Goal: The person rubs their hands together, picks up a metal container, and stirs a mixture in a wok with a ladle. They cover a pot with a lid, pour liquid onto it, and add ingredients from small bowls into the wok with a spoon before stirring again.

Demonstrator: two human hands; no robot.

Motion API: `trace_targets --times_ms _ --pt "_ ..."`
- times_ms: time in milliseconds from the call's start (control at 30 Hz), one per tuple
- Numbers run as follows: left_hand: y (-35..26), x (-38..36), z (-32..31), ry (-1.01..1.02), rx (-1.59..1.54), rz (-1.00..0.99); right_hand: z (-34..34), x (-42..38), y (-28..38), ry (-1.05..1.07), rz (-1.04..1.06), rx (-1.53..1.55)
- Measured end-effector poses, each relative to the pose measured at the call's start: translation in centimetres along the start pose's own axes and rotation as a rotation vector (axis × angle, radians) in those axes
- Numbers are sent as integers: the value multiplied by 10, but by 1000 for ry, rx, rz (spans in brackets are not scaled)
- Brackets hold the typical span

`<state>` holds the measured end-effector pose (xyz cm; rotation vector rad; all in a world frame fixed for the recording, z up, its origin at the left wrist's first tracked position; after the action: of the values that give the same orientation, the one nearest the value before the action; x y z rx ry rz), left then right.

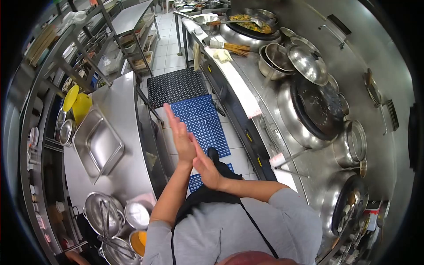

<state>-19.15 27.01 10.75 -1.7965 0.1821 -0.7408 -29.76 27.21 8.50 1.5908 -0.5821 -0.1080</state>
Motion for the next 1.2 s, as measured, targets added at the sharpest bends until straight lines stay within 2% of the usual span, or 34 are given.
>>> trace_targets --times_ms 67,133,233,333,467,500,633,800,867,900,1000,1033,1100,1200 --pt "31 13 -32 158 98 -49 40 43 -26 -68 -6 -27" --pt "63 26 -62 339 296 -116 82 93 -35 -116 7 123" --pt "71 56 -99 527 264 -139 133 147 -60 -283 -278 532" --pt "92 76 -126 757 371 -202 185 204 -76 -290 -367 755" --pt "121 125 -133 821 446 -186 210 274 -96 -254 -317 859" --pt "130 142 -131 796 459 -210 209 290 -107 -262 -340 897" --pt "172 231 -119 752 479 -369 183 342 -163 -80 -493 1080" --pt "236 340 -90 760 541 -573 178 431 -184 -166 -436 958" --pt "260 390 -79 746 551 -549 184 463 -174 -201 -426 857" --pt "270 413 -74 734 534 -535 183 476 -176 -134 -495 858" --pt "296 471 -71 734 453 -526 194 516 -177 -91 -560 602" --pt "304 485 -74 751 427 -519 209 518 -190 -180 -633 428" --pt "314 511 -84 777 408 -504 230 538 -188 -239 -606 271" --pt "350 542 -101 786 282 -237 271 564 -178 -420 -554 161"
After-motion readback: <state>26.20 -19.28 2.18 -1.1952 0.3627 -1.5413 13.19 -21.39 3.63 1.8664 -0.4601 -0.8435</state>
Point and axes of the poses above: each hand's wrist, its own x-axis towards the middle knuckle, its own z-axis out of the back of the hand, y = z × x, the point moved 8 cm from there along x, towards the middle knuckle, and after that the axes turned 1 degree about -y, right-handed, at the moved point
